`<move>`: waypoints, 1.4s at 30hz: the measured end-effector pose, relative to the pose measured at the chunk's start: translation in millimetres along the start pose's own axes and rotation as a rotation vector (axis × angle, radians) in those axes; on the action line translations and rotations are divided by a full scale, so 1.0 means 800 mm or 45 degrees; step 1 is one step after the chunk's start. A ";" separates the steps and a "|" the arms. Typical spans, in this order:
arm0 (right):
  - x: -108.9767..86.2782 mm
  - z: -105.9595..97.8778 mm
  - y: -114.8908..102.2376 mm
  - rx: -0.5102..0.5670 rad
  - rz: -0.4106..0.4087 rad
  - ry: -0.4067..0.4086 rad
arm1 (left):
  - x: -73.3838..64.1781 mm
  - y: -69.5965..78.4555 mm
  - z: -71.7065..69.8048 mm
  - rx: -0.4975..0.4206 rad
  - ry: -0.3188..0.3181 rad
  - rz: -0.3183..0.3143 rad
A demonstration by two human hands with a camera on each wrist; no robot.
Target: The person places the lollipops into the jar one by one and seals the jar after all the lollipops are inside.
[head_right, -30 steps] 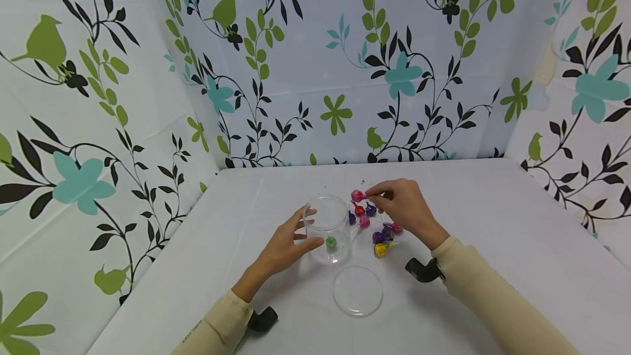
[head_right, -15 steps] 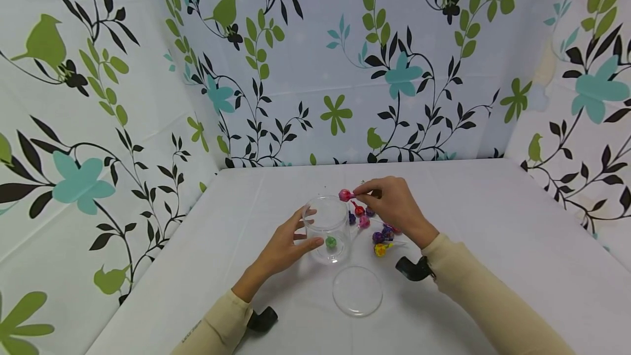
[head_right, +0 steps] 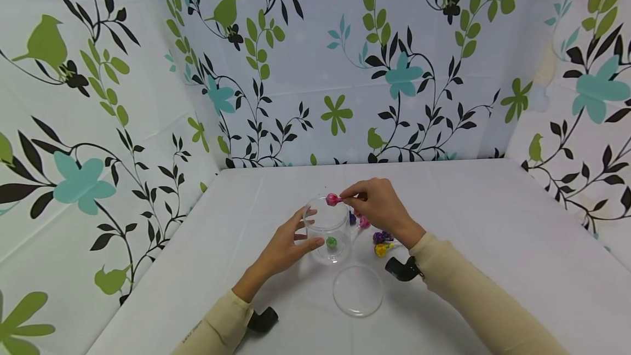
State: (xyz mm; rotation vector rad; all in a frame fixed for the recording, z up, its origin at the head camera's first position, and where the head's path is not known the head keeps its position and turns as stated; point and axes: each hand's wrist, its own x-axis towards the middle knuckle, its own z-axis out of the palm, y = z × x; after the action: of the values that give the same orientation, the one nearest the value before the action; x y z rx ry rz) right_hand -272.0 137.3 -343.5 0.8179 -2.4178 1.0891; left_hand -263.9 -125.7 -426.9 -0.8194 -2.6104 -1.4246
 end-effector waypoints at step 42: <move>0.003 0.022 -0.012 -0.070 -0.064 -0.136 | 0.001 -0.001 -0.001 0.004 -0.003 0.065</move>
State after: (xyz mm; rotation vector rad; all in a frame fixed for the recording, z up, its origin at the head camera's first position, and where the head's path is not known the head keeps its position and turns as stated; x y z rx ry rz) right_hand -269.5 118.0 -348.3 0.9349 -2.4885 0.9788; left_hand -264.9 -126.5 -426.4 -0.8811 -2.5734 -1.4070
